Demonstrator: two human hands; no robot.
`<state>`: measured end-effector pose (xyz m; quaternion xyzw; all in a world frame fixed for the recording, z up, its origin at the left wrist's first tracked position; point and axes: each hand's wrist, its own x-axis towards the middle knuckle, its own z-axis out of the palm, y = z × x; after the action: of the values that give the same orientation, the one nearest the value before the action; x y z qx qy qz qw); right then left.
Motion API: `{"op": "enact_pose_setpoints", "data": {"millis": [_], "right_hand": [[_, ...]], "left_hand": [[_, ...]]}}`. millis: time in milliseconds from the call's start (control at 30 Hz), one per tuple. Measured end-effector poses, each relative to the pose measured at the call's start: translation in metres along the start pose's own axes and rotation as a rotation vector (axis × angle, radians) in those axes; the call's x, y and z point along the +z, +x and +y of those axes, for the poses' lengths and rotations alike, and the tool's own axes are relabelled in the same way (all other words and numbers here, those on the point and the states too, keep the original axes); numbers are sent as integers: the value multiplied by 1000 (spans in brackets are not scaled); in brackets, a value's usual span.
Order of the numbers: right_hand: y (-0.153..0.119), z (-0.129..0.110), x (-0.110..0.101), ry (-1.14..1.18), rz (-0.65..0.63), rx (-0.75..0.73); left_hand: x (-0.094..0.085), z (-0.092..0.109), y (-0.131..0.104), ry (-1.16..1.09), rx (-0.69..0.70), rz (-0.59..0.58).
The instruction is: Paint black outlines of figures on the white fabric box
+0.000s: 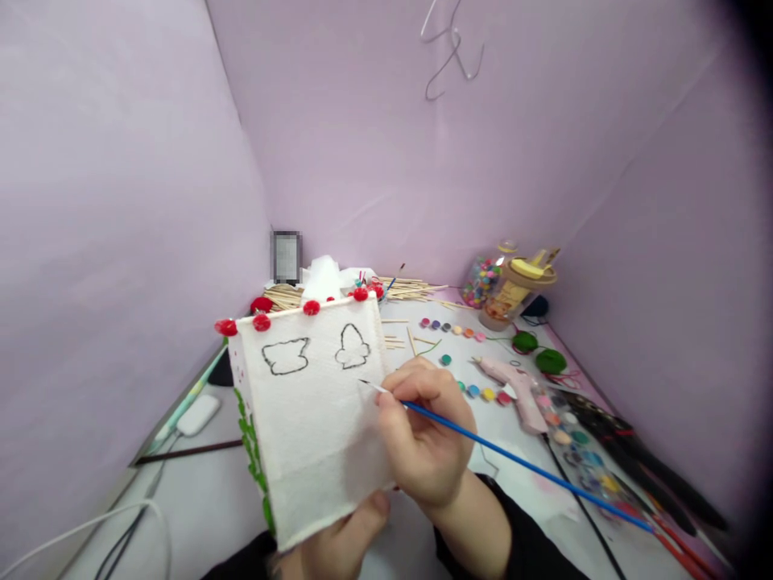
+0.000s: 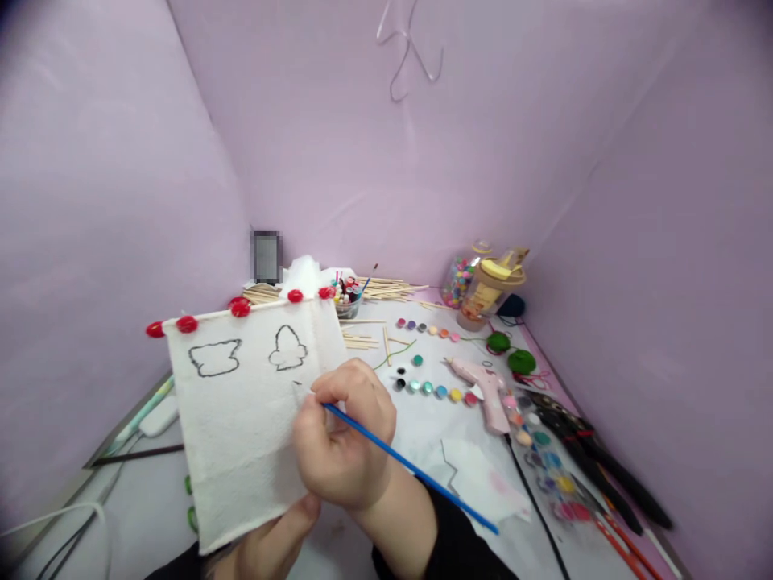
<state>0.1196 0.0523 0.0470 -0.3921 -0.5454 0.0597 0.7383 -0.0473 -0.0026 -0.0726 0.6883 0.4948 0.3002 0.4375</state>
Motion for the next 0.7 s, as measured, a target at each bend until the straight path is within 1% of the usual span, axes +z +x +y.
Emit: {"op": "enact_pose_setpoints", "data": {"millis": [100, 200, 300, 400, 567, 700], "right_hand": [[-1, 0, 1, 3, -16, -4], [-1, 0, 1, 11, -23, 0], [-1, -1, 0, 20, -35, -1], [0, -1, -1, 19, -47, 0], [1, 0, -1, 1, -58, -6], [1, 1, 0, -22, -52, -4]], "left_hand": [[0, -4, 0, -11, 22, -92], [-3, -2, 2, -13, 22, -125], [-4, 1, 3, 3, 75, -109], [-1, 1, 3, 19, 114, -75], [3, -7, 1, 13, 98, -51], [0, -8, 2, 15, 95, -61]]}}
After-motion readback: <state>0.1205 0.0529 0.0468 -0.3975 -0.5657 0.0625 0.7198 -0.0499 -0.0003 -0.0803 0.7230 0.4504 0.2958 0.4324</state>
